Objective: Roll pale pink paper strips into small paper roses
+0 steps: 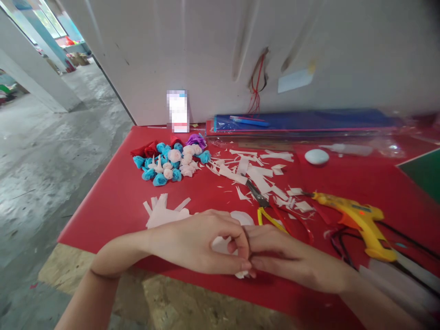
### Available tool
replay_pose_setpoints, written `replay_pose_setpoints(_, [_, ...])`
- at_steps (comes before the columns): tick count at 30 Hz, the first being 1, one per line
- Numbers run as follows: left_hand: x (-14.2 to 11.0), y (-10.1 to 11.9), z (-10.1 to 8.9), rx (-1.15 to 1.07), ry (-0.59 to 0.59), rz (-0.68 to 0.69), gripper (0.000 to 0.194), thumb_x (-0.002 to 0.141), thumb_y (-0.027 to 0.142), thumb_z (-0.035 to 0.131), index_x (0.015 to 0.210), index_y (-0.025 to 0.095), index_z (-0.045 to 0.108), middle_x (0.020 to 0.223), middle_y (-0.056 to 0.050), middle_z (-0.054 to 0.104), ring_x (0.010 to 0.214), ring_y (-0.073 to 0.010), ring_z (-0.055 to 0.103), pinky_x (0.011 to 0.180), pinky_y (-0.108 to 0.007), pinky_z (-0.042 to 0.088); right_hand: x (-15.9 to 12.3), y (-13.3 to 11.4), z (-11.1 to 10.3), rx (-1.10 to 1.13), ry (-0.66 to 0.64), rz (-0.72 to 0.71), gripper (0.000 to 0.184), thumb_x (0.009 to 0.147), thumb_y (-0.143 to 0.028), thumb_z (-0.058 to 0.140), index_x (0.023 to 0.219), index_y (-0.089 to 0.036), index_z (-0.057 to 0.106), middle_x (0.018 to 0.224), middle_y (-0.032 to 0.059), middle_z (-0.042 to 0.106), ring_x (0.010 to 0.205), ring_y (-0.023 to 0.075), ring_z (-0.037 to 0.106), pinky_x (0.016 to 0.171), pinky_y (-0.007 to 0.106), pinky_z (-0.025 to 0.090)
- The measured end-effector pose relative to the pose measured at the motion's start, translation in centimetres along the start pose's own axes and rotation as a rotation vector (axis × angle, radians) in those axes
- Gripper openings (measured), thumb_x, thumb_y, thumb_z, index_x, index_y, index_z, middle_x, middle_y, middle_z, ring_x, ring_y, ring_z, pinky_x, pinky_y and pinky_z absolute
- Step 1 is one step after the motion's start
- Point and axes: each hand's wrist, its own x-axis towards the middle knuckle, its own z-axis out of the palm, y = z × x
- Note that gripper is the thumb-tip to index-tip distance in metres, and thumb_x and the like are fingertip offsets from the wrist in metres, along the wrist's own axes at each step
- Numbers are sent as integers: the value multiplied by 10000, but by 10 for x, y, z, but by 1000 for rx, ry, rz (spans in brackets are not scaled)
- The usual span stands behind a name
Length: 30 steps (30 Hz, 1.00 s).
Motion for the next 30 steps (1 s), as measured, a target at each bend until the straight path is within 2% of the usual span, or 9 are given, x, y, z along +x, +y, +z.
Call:
replay_pose_setpoints(5, [-1,-2,1,17,-16,-17,90,775,149,553,690,132,526,709,22,489,697,-75,456,694,-166,378,0,1,1,31,-17,72,365,866,-413,406,806,-141,642,786,67,611,769,175,566,719,274,426])
replay_pose_setpoints(11, [1,-4,-2,54,-18,-4,61,792,138,531,733,129,541,750,4,525,736,-93,483,735,-195,392,1,7,-1,59,4,116,276,828,-332,449,762,-148,643,800,62,626,810,199,582,753,292,429])
replay_pose_setpoints(14, [2,-5,-2,94,-15,18,75,812,135,503,759,125,554,755,-7,544,766,-104,491,764,-202,389,1,9,-1,80,47,208,238,785,-324,477,800,-156,646,846,62,633,860,220,571,777,311,426])
replay_pose_setpoints(21, [1,-7,-1,213,29,60,70,812,154,514,785,123,570,749,-5,535,738,-98,475,737,-187,374,3,4,3,321,113,375,208,696,-338,538,676,-145,613,674,23,569,685,159,534,679,272,415])
replay_pose_setpoints(26, [3,-6,0,223,68,37,67,789,190,551,748,138,557,743,8,511,716,-89,478,731,-194,371,5,13,3,357,103,396,242,675,-367,550,647,-131,594,600,3,513,555,110,464,543,236,374])
replay_pose_setpoints(30, [4,-9,-1,174,97,42,62,797,163,525,740,140,539,739,8,518,731,-95,470,743,-203,374,5,18,0,354,96,373,275,685,-404,552,653,-134,593,607,4,517,553,111,469,542,237,382])
